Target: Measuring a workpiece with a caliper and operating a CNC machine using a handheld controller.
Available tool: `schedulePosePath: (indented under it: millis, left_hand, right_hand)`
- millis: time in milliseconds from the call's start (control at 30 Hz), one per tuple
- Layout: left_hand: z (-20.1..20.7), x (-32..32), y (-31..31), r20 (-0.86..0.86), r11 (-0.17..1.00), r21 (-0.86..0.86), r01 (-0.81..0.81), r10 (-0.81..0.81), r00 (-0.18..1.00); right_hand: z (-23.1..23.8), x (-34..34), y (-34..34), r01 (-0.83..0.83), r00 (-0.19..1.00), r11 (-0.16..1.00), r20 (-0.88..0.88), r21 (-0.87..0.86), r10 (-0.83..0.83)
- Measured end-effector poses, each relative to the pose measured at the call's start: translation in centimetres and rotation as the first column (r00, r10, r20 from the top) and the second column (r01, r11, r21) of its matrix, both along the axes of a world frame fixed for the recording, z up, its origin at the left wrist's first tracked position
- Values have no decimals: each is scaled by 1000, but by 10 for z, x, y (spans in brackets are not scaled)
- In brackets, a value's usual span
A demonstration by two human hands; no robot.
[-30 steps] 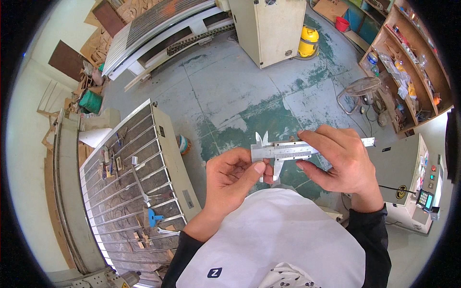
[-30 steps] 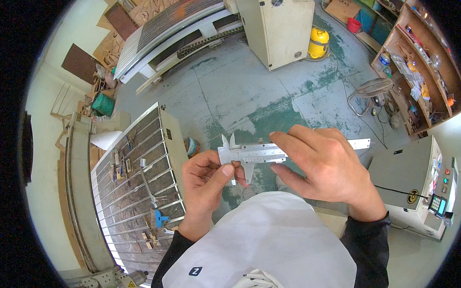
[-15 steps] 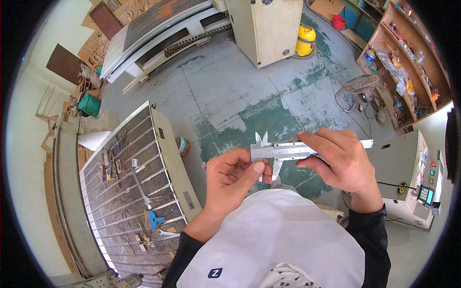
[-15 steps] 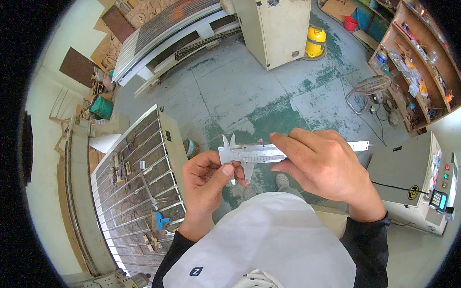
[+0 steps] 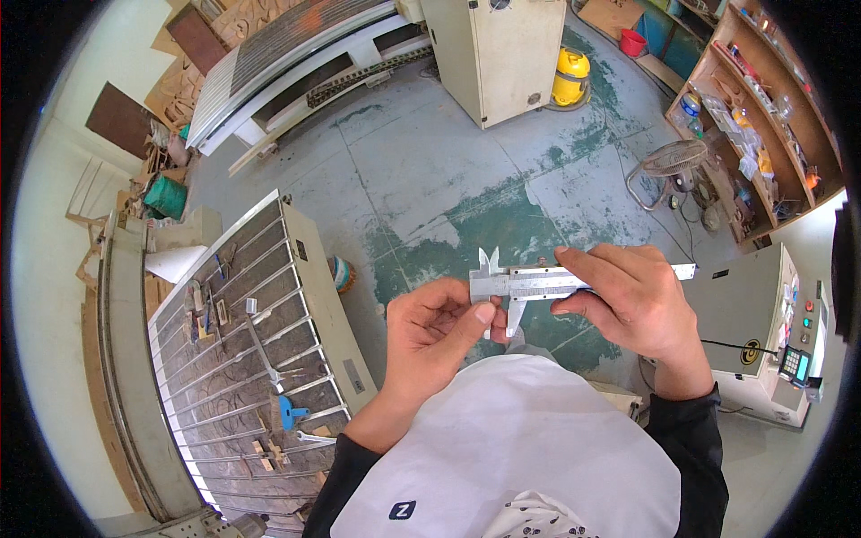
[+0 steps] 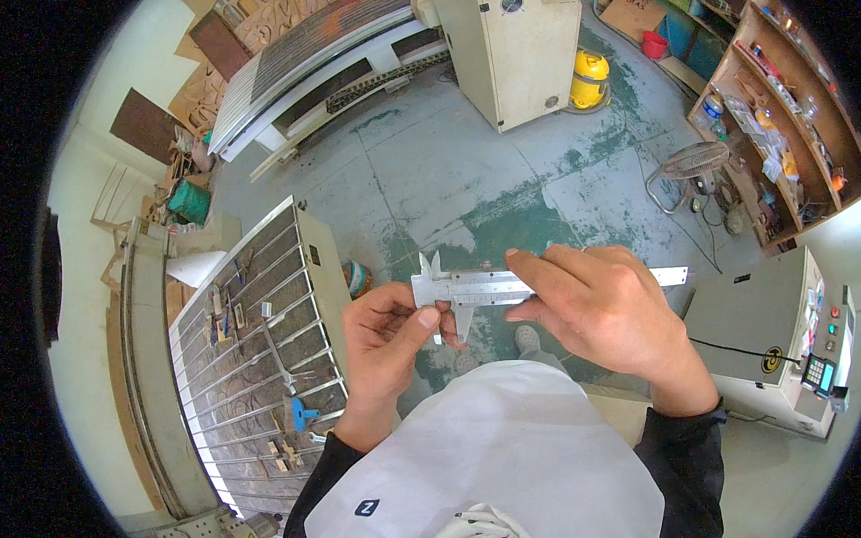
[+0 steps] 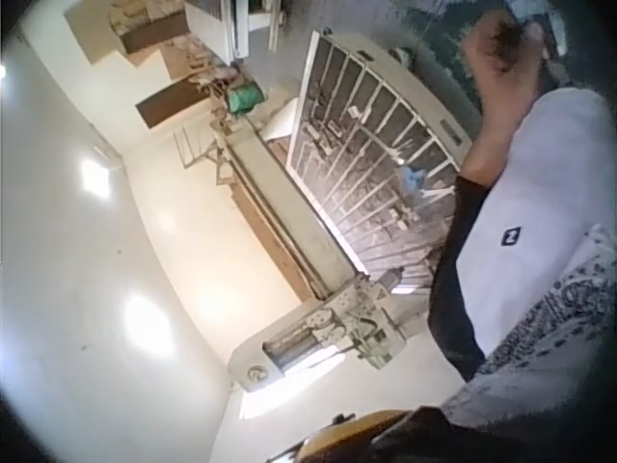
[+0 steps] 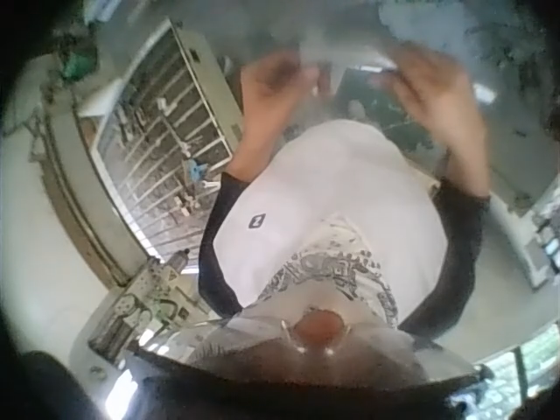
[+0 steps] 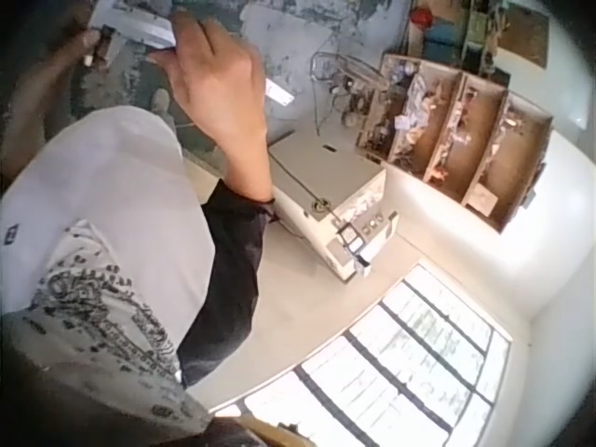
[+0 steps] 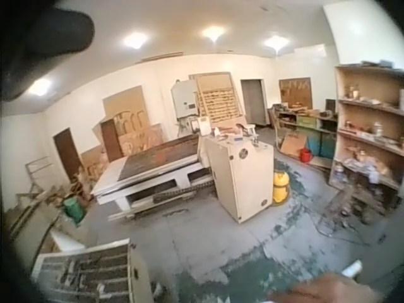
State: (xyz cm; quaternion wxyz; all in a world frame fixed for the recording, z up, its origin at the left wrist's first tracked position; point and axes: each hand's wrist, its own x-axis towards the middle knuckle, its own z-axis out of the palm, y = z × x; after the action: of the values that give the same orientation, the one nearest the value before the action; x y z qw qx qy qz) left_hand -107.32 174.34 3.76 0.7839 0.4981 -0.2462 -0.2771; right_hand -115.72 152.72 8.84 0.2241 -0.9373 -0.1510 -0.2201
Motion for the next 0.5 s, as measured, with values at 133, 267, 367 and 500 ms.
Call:
schedulePosePath:
  millis: [133, 267, 367, 500]
  left_hand:
    - [0, 2, 0, 3, 1000, 4, 4, -4, 1000]
    - [0, 3, -2, -23, 1000, -8, -20, 19, 1000]
    - [1, 4, -2, -10, 997, 48, -69, 69, 998]
    - [-5, 1, -3, 212, 951, 201, -235, 192, 958]
  right_hand:
    - [1, 1, 1, 9, 1000, 1000, -6, -1, -9]
    - [-1, 6, 0, 4, 1000, 1000, -10, 20, -4]
    - [-6, 11, 1, 3, 1000, 999, -2, 36, -3]
    - [-11, 22, 3, -100, 995, 995, -22, 17, 100]
